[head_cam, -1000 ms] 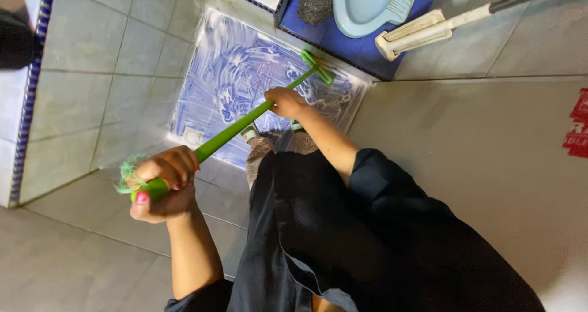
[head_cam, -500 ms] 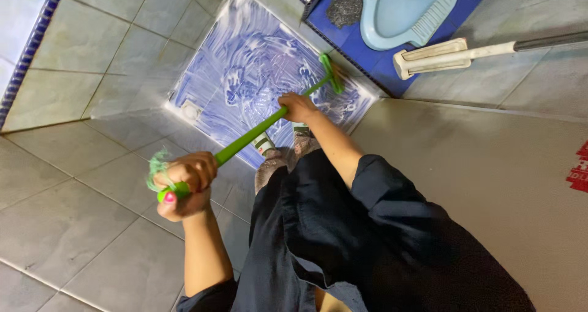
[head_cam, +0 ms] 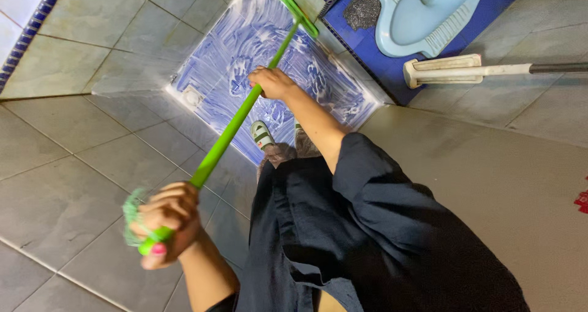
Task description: The person scrubs a tiled floor with a green long-handled brush, creating soapy foam. They then rinse the floor by repeatedly scooping water from a nearby basin with a black ladle and an orange scoop, pouring it over the scrubbed area to wash away the suds.
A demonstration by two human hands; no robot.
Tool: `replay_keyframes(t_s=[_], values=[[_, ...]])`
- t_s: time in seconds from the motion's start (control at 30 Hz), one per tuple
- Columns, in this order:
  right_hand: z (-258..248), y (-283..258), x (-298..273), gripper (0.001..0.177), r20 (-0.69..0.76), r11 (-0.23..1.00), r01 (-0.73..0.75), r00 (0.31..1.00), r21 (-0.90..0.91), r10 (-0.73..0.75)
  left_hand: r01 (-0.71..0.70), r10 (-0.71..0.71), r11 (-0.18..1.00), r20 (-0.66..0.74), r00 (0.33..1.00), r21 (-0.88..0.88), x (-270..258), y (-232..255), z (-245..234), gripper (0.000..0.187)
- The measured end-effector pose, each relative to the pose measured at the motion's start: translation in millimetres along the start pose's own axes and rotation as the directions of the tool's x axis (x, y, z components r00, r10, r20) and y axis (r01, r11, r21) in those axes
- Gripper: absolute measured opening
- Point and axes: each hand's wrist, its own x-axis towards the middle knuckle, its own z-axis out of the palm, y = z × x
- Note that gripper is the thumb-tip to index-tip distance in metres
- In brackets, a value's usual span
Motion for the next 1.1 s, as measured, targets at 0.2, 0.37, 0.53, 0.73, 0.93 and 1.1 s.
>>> replay_keyframes(t_s=[0.2, 0.37, 0.53, 0.73, 0.93, 1.1], values=[[0.0, 18.3, -129.2, 0.019, 0.33, 0.912, -0.41, 0.856, -0.032, 0.397, 0.257, -0.256, 0.958, 0.022, 0.966, -0.128, 11.6, -43.3, -5.1, 0.041], [-5.5, 27.8, -121.5, 0.014, 0.23, 0.977, -0.209, 0.95, -0.039, 0.213, 0.246, -0.245, 0.96, 0.022, 0.969, -0.136, 21.7, -36.4, 19.7, 0.039], [3.5, 25.7, -10.0, 0.008, -0.064, 0.996, -0.058, 0.996, 0.067, 0.062, 0.087, -0.092, 0.995, 0.143, 0.985, 0.045, 12.3, -9.0, 39.9, 0.041], [13.7, 43.1, -80.8, 0.006, 0.211, 0.867, -0.48, 0.869, 0.133, 0.448, 0.223, -0.222, 0.974, 0.04, 0.974, -0.04, 23.8, -40.8, 30.5, 0.043], [5.5, 71.5, -140.0, 0.025, 0.292, 0.946, -0.311, 0.9, -0.093, 0.325, 0.344, -0.339, 0.929, 0.061, 0.939, -0.135, 27.6, -64.1, 34.2, 0.044], [10.9, 56.8, -20.4, 0.027, 0.07, 0.903, -0.306, 0.952, 0.303, 0.299, 0.151, -0.169, 0.983, 0.208, 0.963, 0.102, 17.5, -23.5, 52.4, 0.046]])
